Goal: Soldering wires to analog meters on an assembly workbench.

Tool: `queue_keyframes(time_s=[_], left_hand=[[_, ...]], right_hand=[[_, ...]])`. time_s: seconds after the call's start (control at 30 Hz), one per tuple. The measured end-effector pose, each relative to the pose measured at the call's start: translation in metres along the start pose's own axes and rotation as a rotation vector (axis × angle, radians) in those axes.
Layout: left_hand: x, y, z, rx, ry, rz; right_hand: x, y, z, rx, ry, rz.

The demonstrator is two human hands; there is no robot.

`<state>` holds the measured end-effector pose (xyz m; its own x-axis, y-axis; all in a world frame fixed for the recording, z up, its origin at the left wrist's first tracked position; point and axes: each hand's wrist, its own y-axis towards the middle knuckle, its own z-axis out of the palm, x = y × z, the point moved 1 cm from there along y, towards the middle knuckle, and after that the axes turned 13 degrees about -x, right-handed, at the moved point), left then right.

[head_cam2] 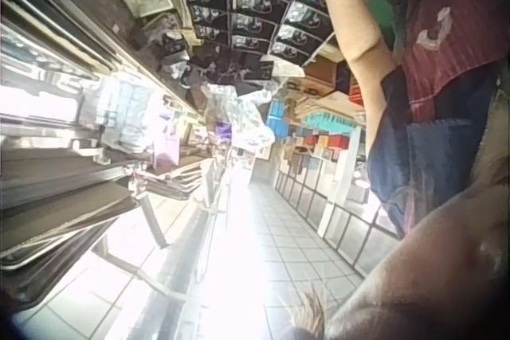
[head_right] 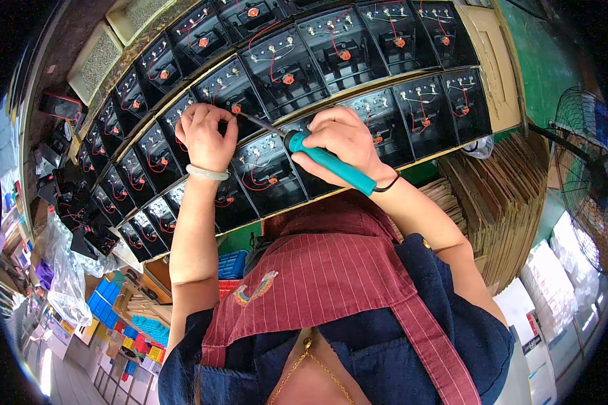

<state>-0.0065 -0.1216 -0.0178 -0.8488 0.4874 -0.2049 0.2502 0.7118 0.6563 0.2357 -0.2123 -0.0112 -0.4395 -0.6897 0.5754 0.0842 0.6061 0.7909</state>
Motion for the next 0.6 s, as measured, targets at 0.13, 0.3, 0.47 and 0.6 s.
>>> queue_keyframes(time_s=[0.13, 0.3, 0.47, 0.6], left_hand=[[0.000, -0.001, 0.001, 0.011, -0.010, -0.007], [0.004, -0.002, 0.001, 0.004, -0.037, -0.020], [0.000, 0.000, 0.000, 0.022, -0.010, -0.014], [-0.001, 0.000, 0.001, 0.032, 0.011, -0.019]], right_hand=[[0.006, 0.006, -0.014, -0.140, 0.063, 0.137], [0.004, 0.010, -0.022, -0.128, 0.046, 0.175], [-0.003, 0.003, -0.009, -0.074, 0.066, 0.179], [-0.007, 0.005, -0.004, -0.072, 0.070, 0.171]])
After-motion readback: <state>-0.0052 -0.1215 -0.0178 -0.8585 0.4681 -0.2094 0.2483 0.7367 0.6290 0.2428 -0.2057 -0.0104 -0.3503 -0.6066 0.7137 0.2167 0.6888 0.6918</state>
